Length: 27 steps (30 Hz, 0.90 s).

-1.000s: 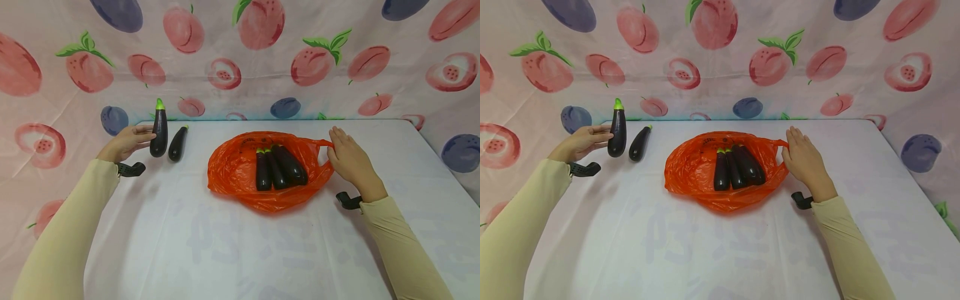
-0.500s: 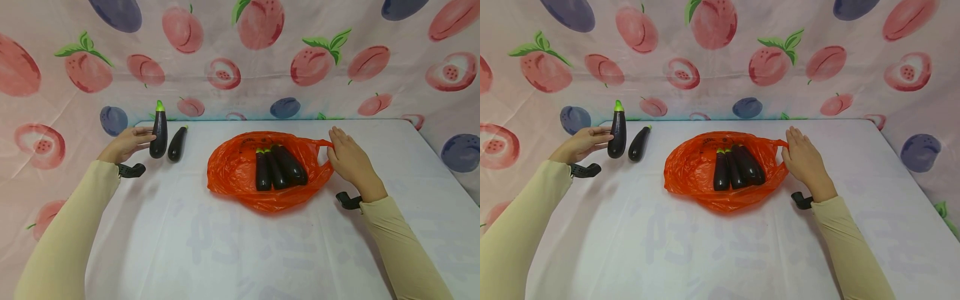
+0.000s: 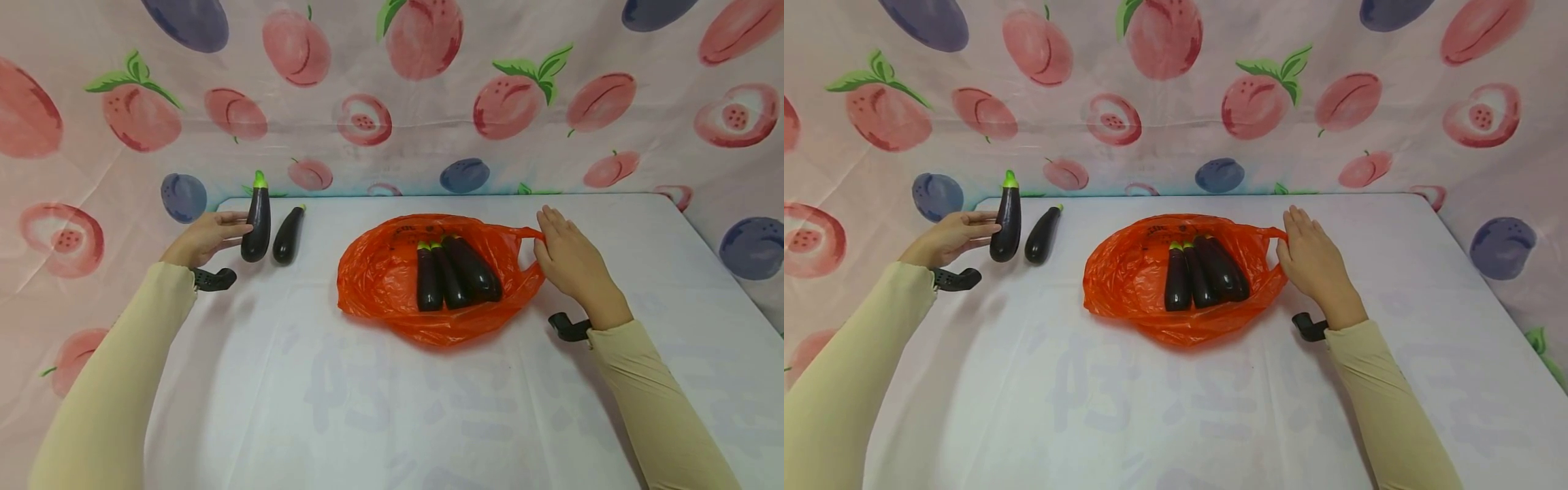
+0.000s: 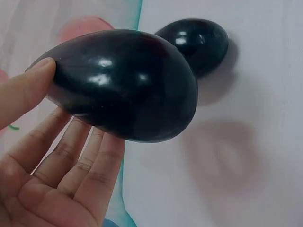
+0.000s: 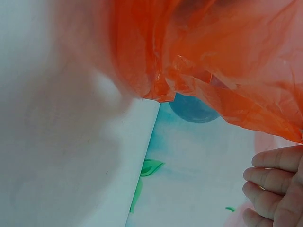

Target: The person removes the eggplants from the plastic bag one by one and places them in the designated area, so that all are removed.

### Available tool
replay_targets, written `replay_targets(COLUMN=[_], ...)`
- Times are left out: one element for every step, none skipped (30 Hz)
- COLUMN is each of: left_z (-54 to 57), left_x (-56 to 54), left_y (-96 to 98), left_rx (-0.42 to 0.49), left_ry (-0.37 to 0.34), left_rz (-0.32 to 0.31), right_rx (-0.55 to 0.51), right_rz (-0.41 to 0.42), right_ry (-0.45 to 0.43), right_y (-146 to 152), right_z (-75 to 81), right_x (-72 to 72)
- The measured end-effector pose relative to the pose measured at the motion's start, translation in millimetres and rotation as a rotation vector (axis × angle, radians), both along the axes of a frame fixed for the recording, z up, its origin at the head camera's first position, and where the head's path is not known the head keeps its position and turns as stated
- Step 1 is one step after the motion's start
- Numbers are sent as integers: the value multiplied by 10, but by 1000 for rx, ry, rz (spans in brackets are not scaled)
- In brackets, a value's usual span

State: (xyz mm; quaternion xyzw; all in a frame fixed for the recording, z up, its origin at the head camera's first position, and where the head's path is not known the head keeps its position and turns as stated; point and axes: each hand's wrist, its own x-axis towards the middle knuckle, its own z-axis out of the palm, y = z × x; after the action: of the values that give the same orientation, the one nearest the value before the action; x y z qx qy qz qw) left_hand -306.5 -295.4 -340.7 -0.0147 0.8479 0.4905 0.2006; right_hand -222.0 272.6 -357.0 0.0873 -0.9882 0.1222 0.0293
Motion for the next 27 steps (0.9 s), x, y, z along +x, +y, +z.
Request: replay_targets(left_z=[-9,-17,-25,-32,-38,-44,-52,-58,-66,-74,-84,-95,-108,-119,-132,-143,-156,-167,-176,-182,-188,-194,-200,-205,-211,-217,-225], left_x=[-2,-3,-5,-7,-8,-10,-13,-14,-16,-16,-19,-20,-23,-24,-28,-29,-33,-35,-37,-37,-39,-39,-41,-43,-45,-49,-52], left_y=[-3,-6,-11,-16,-21,-27,-37,-45,-53,-61,-70,-77,-85,-90,-95,-96,-97,-97,-94,-90,-87,-84,-82,-79,-78,-80,-80], left_rx=[-6,-11,-12,-12,-11,-10,-10,-10,-6,-3,-1,2,5,10,15,17,17,14,9,2,-5,-13,-21,-25,-28,-29,-29], left_ry=[-5,-9,-13,-18,-21,-23,-24,-24,-23,-22,-21,-19,-18,-17,-15,-16,-18,-19,-21,-24,-29,-35,-40,-45,-49,-53,-56], left_rz=[2,3,5,6,9,11,12,10,11,10,9,10,12,12,14,16,21,23,26,26,29,31,32,33,35,35,37], right_rx=[0,1,-1,-1,-2,-4,-5,-7,-8,-8,-8,-9,-9,-10,-10,-11,-11,-12,-12,-12,-12,-13,-11,-11,-11,-12,-12], right_rz=[1,3,4,4,5,5,5,5,5,5,5,5,5,5,6,6,6,6,7,7,8,8,10,13,15,17,19], right_ry=[1,2,3,4,5,6,7,8,10,10,10,10,8,8,7,6,6,5,4,3,4,3,6,9,13,17,22], right_y=[2,4,6,8,10,11,12,12,13,12,12,12,12,13,13,13,14,13,12,11,11,11,12,13,15,16,18], right_z=[-1,-3,-5,-7,-9,-9,-11,-13,-14,-14,-15,-16,-17,-18,-18,-18,-18,-19,-19,-20,-20,-20,-22,-23,-24,-25,-26], right_x=[-1,-2,-2,-3,-4,-4,-6,-9,-12,-14,-18,-20,-24,-26,-26,-25,-25,-24,-24,-23,-22,-22,-23,-24,-25,-26,-27])
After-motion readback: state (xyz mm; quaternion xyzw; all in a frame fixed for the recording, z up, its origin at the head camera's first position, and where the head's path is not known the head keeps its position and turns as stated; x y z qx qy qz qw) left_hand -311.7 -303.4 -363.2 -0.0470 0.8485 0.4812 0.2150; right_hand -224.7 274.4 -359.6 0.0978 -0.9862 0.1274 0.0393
